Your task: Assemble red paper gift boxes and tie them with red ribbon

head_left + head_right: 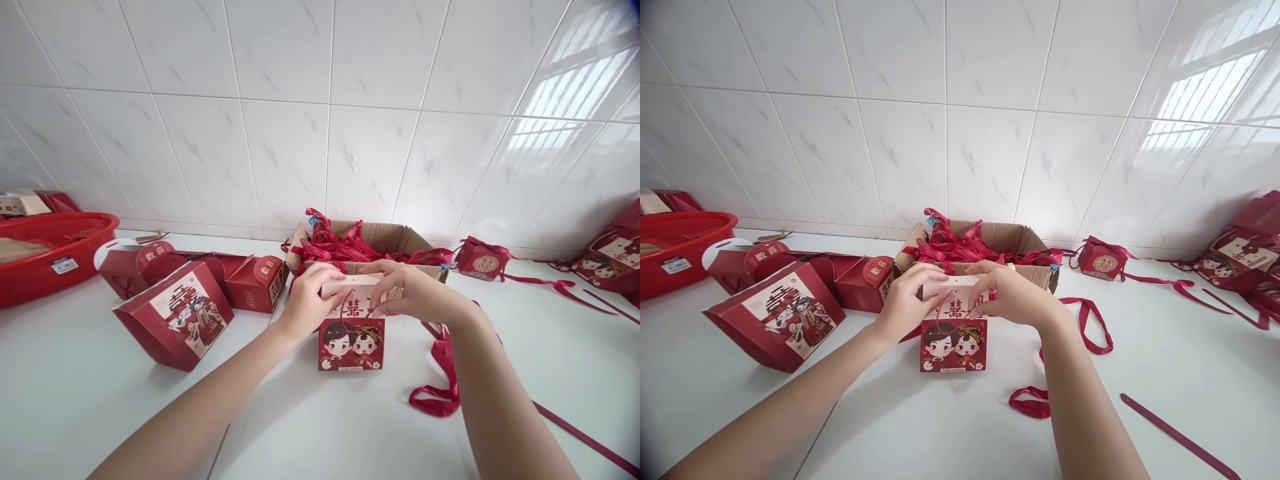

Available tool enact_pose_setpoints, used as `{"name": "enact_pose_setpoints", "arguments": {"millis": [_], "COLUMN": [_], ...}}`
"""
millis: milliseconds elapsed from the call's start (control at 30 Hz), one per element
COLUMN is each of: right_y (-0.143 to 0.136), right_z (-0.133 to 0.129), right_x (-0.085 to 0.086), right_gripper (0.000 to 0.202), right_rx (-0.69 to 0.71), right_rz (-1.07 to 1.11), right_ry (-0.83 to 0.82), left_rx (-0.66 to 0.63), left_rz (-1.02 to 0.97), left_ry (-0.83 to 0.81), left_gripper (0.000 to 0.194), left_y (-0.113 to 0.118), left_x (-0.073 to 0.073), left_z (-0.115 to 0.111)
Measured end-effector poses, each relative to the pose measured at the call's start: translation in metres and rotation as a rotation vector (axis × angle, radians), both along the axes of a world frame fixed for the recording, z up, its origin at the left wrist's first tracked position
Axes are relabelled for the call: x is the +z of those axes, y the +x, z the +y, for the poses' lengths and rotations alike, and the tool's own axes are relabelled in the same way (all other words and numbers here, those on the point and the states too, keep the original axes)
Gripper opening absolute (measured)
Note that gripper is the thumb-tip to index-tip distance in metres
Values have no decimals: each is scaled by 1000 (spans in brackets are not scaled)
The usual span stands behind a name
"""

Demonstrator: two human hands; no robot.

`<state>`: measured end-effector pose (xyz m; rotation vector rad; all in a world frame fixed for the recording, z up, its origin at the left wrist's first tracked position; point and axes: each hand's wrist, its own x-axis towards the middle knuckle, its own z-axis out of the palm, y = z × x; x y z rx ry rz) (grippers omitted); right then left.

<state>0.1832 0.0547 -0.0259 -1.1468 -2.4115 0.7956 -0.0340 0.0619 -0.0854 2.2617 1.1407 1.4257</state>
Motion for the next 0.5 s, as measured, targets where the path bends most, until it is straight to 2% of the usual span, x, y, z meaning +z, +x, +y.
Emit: {"name": "enact_pose_setpoints", "arguments": {"millis": [67,133,233,400,500], "right_y": [1,2,3,-4,-8], "right_z": [2,2,1,1,5], "right_x": [-1,-2,-2,-3,-6], "right_gripper": [14,14,12,12,11], "right_rx": [-7,-24,-41,-2,3], "right_rz": [2,-1,9,95,100], "right_ry": [-12,-24,-14,7,-4], "left_rx": [11,57,87,-49,-139], "left_rz": [63,139,184,155,155], "left_ry": [-70,-133,-164,-321,-338], "left_gripper": [15,24,29,30,25], "left_y": [-1,-2,-2,-3,-2], "left_x": [-1,0,3,8,8], "left_z": [1,1,0,-4,-6]}}
